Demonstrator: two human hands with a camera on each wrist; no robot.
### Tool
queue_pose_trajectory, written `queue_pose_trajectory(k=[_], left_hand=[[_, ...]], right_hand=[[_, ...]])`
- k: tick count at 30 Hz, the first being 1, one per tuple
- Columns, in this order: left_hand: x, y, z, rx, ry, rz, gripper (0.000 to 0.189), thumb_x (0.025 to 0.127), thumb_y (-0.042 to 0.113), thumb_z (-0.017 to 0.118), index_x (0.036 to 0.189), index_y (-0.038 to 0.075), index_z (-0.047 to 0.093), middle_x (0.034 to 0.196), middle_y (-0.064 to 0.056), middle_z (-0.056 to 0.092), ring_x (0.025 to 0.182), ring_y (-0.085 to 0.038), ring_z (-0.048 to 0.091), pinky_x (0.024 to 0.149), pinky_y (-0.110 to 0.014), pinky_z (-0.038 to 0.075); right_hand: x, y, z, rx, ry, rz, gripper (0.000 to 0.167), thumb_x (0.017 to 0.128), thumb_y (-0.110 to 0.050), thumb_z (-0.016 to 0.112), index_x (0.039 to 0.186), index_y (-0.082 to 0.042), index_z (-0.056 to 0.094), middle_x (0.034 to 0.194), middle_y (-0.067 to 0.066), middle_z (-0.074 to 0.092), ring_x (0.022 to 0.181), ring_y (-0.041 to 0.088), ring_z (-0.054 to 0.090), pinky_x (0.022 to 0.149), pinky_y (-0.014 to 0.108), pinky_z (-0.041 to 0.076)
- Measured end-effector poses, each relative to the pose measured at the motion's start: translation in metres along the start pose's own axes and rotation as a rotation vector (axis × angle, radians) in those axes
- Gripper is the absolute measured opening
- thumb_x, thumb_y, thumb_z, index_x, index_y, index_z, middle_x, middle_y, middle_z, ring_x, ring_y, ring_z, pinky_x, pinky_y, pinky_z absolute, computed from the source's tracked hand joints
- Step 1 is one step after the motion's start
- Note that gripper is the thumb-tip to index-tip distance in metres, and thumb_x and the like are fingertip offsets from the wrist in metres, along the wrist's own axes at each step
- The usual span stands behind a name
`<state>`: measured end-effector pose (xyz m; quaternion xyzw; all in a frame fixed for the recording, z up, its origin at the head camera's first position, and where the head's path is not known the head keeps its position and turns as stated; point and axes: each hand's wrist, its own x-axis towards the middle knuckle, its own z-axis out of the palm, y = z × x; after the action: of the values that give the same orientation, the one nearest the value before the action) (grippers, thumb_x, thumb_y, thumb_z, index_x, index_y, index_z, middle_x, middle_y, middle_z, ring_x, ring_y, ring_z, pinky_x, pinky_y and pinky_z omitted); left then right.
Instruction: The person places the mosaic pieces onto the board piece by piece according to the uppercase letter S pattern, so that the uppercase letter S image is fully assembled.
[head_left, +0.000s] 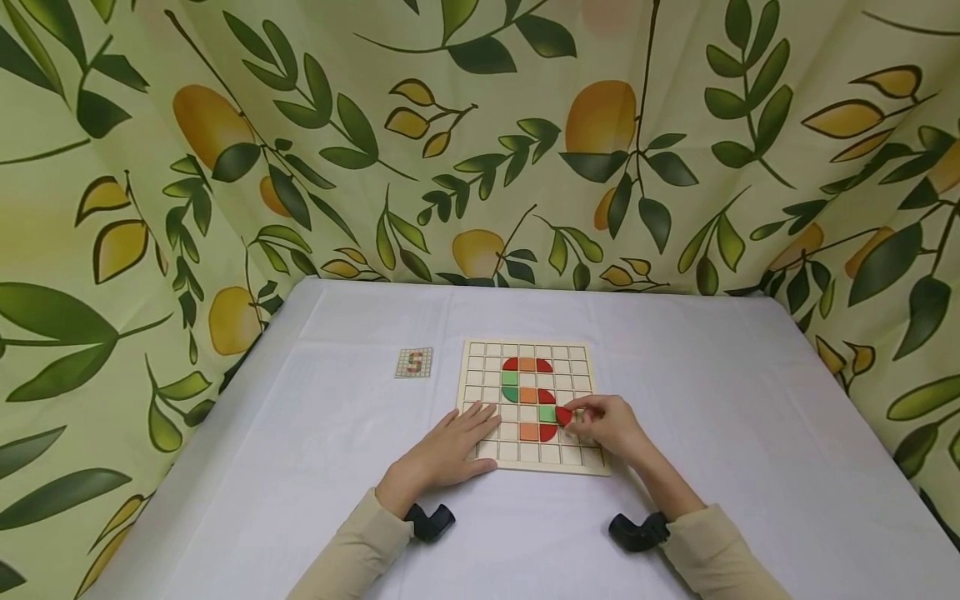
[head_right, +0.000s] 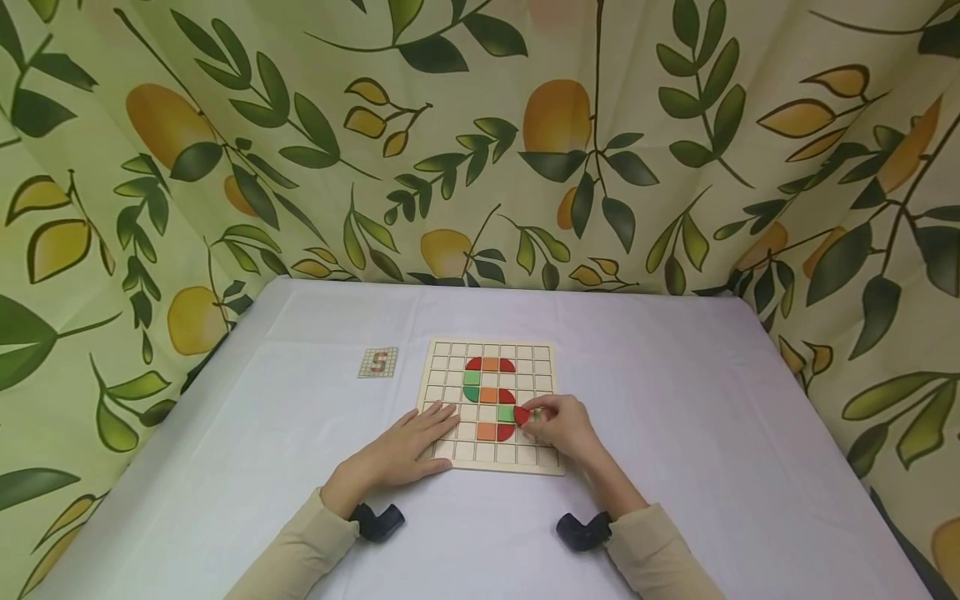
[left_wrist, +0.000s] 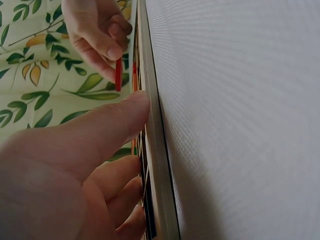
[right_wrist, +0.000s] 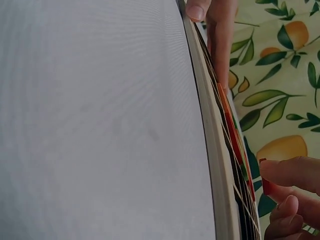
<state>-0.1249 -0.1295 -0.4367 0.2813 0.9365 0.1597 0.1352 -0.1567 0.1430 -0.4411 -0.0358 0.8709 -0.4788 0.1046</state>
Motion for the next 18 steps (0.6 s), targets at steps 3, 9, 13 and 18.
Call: queue_pose_trajectory(k=[3, 9, 13, 18], left_hand=[[0.0, 0.0, 0.0, -0.003, 0.002, 0.001, 0.065, 0.094, 0.039, 0.056, 0.15, 0.013, 0.035, 0.161, -0.005, 0.029, 0.152, -0.027, 0.021, 0.122, -0.053, 0.022], [0.0, -0.001, 0.001, -0.007, 0.009, 0.003, 0.065, 0.094, 0.039, 0.057, 0.149, 0.013, 0.036, 0.161, -0.005, 0.029, 0.152, -0.027, 0.021, 0.122, -0.054, 0.023], [0.0, -0.001, 0.001, -0.002, 0.008, 0.003, 0.065, 0.094, 0.039, 0.057, 0.149, 0.012, 0.036, 0.161, -0.005, 0.03, 0.152, -0.027, 0.022, 0.122, -0.054, 0.023], [0.0, -0.001, 0.002, 0.003, 0.008, 0.002, 0.066, 0.094, 0.039, 0.057, 0.15, 0.012, 0.035, 0.161, -0.006, 0.03, 0.152, -0.027, 0.022, 0.122, -0.054, 0.023]], right_hand=[[0.0, 0.0, 0.002, -0.006, -0.008, -0.016, 0.029, 0.077, -0.004, 0.075, 0.105, 0.004, 0.071, 0.06, -0.004, 0.045, 0.055, 0.007, 0.04, 0.046, 0.018, 0.03], [-0.001, -0.003, 0.006, 0.01, -0.043, -0.042, 0.029, 0.077, -0.003, 0.075, 0.104, 0.005, 0.07, 0.06, -0.004, 0.045, 0.055, 0.005, 0.039, 0.047, 0.017, 0.03], [-0.002, -0.007, 0.009, 0.019, -0.06, -0.07, 0.028, 0.077, -0.003, 0.075, 0.103, 0.005, 0.07, 0.06, -0.004, 0.046, 0.054, 0.004, 0.04, 0.048, 0.017, 0.03], [-0.002, -0.009, 0.014, 0.006, -0.071, -0.085, 0.029, 0.076, -0.004, 0.076, 0.103, 0.005, 0.071, 0.061, -0.003, 0.046, 0.055, 0.005, 0.04, 0.048, 0.017, 0.03]])
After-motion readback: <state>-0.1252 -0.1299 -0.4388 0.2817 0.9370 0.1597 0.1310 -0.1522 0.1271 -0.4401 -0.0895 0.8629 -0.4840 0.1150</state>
